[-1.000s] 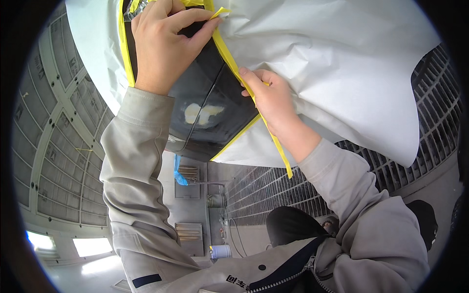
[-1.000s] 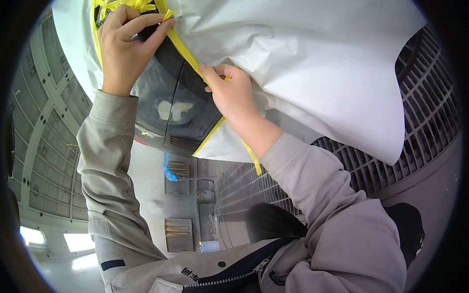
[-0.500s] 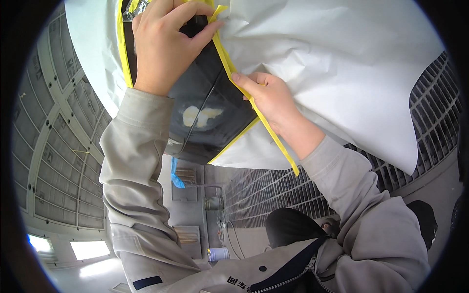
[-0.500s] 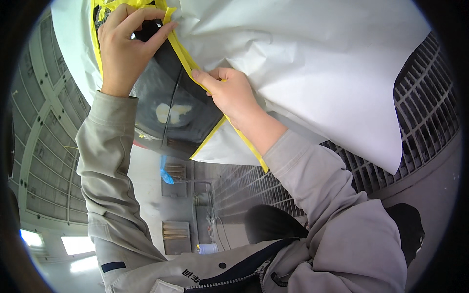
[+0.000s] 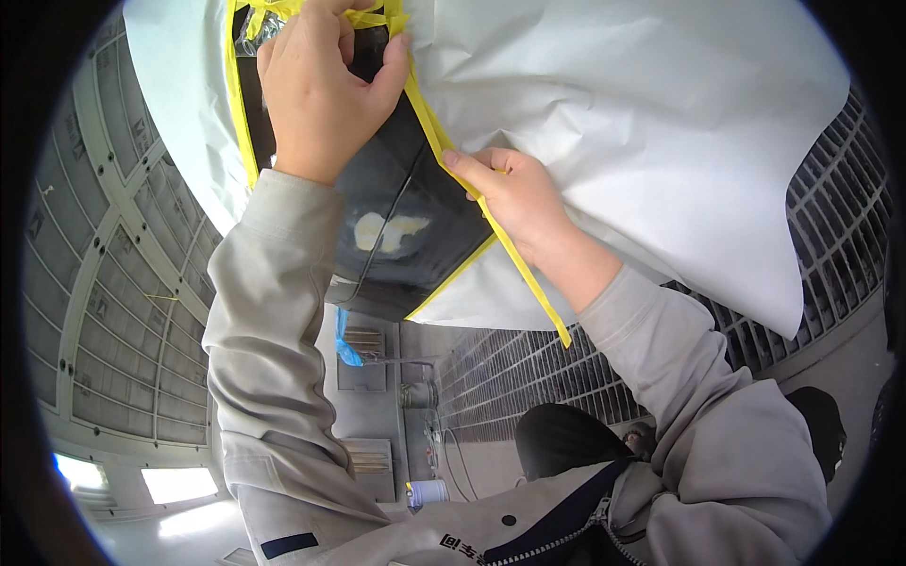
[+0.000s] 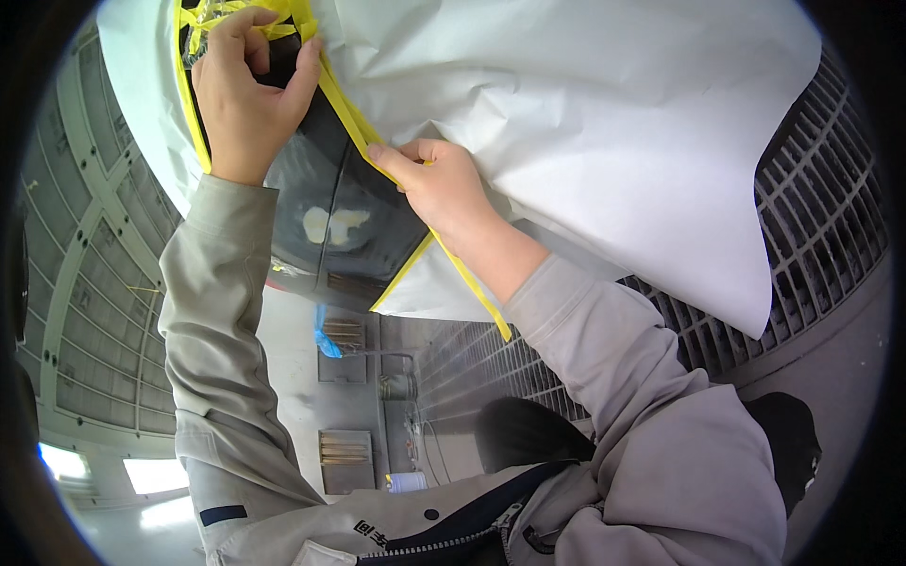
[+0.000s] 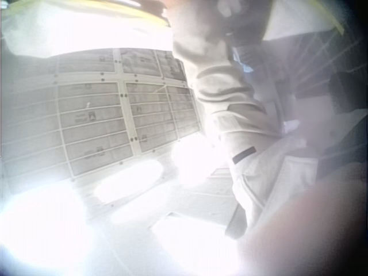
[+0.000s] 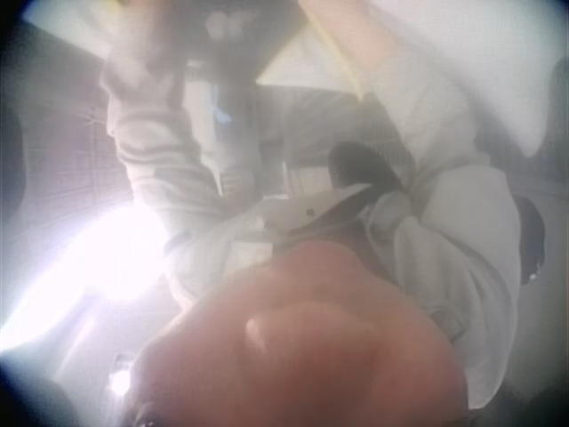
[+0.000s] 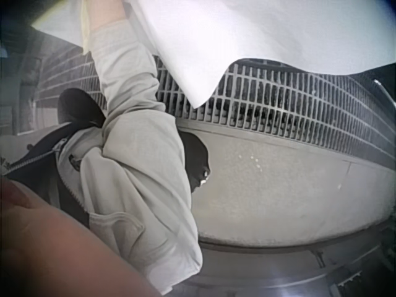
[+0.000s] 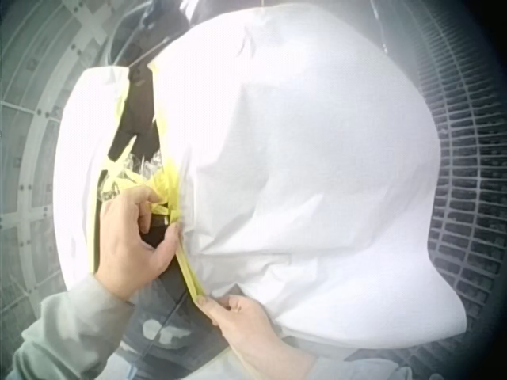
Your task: The person applies masking paper and yellow tape to the rear quarter panel of a black car. They smooth the paper, tear and reposition tape, and press edges to secure the mask around the wheel arch and panel seams.
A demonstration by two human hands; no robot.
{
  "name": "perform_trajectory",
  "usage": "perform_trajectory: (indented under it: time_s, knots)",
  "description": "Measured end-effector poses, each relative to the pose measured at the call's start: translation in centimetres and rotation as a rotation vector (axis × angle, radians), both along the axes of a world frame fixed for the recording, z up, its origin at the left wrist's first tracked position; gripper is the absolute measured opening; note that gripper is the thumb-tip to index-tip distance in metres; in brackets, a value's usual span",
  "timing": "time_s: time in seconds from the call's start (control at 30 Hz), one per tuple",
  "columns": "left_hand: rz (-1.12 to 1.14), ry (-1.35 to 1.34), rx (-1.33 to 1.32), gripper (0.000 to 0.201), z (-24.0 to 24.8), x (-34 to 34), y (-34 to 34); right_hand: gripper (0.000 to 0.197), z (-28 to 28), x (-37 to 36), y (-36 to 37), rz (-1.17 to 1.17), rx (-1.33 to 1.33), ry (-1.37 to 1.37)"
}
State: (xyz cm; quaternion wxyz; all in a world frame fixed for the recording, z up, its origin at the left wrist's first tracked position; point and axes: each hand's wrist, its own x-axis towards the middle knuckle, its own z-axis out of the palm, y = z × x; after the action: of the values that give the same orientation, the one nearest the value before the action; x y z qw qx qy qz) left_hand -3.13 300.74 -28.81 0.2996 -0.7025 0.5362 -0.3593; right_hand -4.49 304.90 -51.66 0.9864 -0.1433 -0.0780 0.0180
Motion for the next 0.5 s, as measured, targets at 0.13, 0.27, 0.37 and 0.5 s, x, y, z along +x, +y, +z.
perform_trajectory:
  time_s: [0.13,0.27,0.37,0.5]
  knots:
    - [-0.109,-0.033,0.052,0.048,0.5,1.0,-0.2,0.047,0.1,0.0,0.2,0.007,0.025,0.001]
    - [-0.18,-0.141,0.199,0.025,2.1,2.0,-0.7,0.045,0.1,0.0,0.3,-0.016,0.029,-0.007]
    - [-0.366,-0.066,0.566,0.03,4.4,1.6,-0.8,0.044,0.0,0.1,0.3,-0.005,0.047,-0.007]
    - [-0.245,0.061,0.819,0.043,5.2,1.6,0.0,0.042,-0.2,0.1,0.2,0.044,0.043,-0.014]
